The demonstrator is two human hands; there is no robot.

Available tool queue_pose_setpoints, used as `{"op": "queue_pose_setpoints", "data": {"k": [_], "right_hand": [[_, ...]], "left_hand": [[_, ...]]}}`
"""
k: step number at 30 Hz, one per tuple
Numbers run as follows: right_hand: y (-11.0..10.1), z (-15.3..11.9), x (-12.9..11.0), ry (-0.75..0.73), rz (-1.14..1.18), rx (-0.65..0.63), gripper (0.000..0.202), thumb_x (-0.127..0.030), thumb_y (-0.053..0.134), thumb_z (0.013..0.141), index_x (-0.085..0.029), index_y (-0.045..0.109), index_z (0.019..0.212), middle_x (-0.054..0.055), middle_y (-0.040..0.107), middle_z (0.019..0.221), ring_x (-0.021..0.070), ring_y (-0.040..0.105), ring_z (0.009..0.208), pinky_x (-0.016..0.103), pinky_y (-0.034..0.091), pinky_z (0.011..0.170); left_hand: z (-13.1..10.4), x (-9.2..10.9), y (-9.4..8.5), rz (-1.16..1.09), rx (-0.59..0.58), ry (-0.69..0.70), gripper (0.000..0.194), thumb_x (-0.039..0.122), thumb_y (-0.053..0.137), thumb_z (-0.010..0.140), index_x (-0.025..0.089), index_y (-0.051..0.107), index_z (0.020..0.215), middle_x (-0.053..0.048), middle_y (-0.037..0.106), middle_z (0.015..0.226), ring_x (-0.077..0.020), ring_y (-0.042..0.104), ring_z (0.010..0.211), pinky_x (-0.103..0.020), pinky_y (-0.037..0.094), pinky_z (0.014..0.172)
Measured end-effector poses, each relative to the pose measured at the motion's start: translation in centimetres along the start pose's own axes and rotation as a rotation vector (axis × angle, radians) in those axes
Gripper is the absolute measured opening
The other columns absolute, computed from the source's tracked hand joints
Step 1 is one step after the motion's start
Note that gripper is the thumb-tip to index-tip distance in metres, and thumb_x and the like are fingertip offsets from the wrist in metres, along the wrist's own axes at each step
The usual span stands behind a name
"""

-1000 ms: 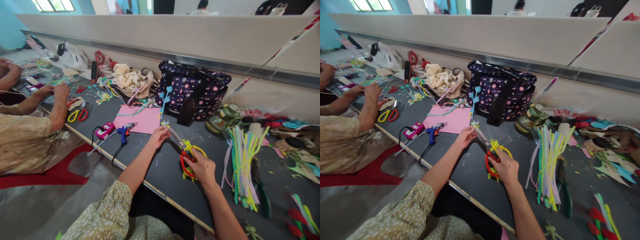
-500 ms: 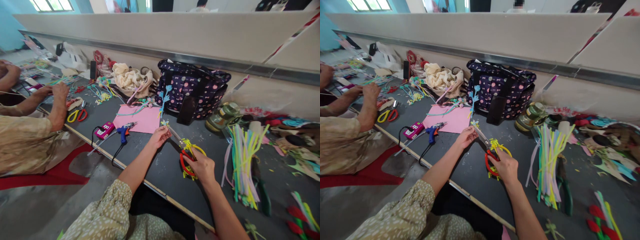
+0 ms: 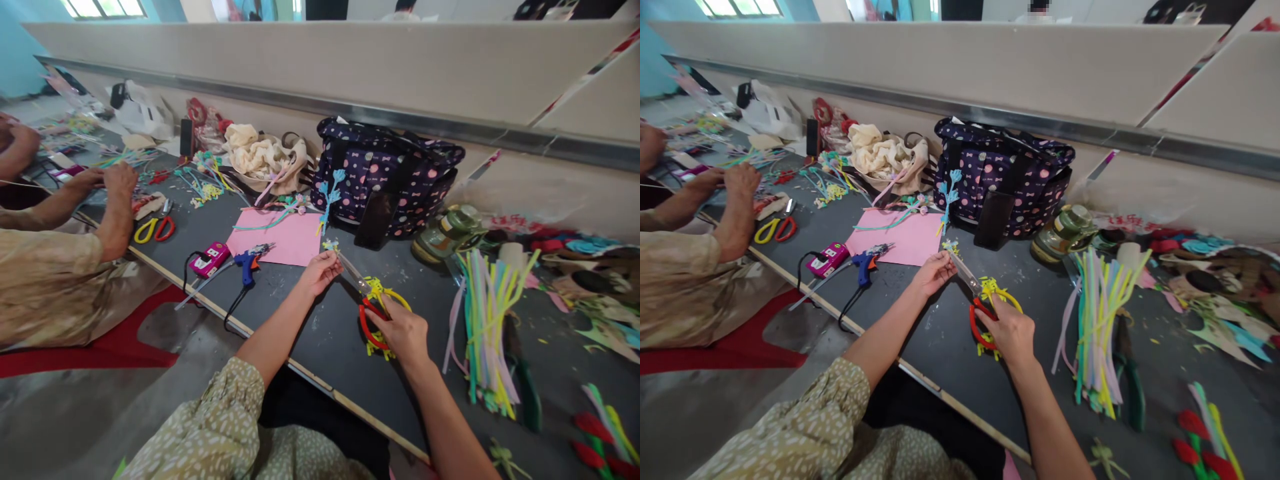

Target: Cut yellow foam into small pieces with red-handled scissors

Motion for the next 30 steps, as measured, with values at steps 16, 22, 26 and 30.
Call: {"op": "queue_pose_setpoints", "data": {"k": [16, 22, 26, 30], "right_hand": [[-1.2, 1.2, -0.8, 0.109, -0.156, -0.076, 0.046, -0.059, 0.05, 0.079, -0.019, 0.061, 0.098, 0.003, 0.067, 0.076, 0.0154, 0.061, 0.065, 0.024, 0.033, 0.051], [-0.6, 0.3, 0.1, 0.098, -0.121, -0.012, 0.049, -0.056, 0.049, 0.083, -0.018, 0.06, 0.111, 0.004, 0.07, 0.084, 0.0158, 0.064, 0.07, 0.024, 0.038, 0.055], [-0.3, -0.1, 0.3, 0.096, -0.095, -0.014, 0.049, -0.058, 0.048, 0.083, -0.019, 0.062, 0.11, 0.004, 0.07, 0.08, 0.0155, 0.064, 0.066, 0.024, 0.039, 0.054], [-0.2, -0.4, 0.4, 0.108, -0.06, -0.003, 0.051, -0.059, 0.049, 0.082, -0.019, 0.061, 0.11, 0.002, 0.068, 0.072, 0.0158, 0.063, 0.063, 0.024, 0.04, 0.054]], "left_hand": [[0.4, 0.5, -0.4, -0.047, 0.096, -0.032, 0.016, 0.018, 0.075, 0.066, 0.012, 0.062, 0.075, -0.004, 0.068, 0.074, -0.0081, 0.059, 0.058, -0.025, 0.053, 0.069], [0.3, 0.6, -0.1, -0.006, 0.12, 0.022, 0.018, 0.018, 0.076, 0.064, 0.011, 0.063, 0.074, -0.003, 0.067, 0.071, -0.0075, 0.058, 0.056, -0.024, 0.053, 0.066], [0.2, 0.7, -0.1, -0.007, 0.116, 0.043, 0.018, 0.017, 0.077, 0.063, 0.011, 0.063, 0.074, -0.002, 0.067, 0.072, -0.0067, 0.058, 0.057, -0.023, 0.052, 0.067], [0.4, 0.7, -0.3, -0.016, 0.135, 0.06, 0.02, 0.016, 0.077, 0.062, 0.012, 0.063, 0.076, -0.003, 0.068, 0.074, -0.0074, 0.059, 0.06, -0.023, 0.052, 0.068]]}}
Point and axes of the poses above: each hand's wrist, its own z-axis towards the middle knuckle, its own y-axis out of the palm, x = y × z, the point moved 1 cm from there along z, towards the middle knuckle
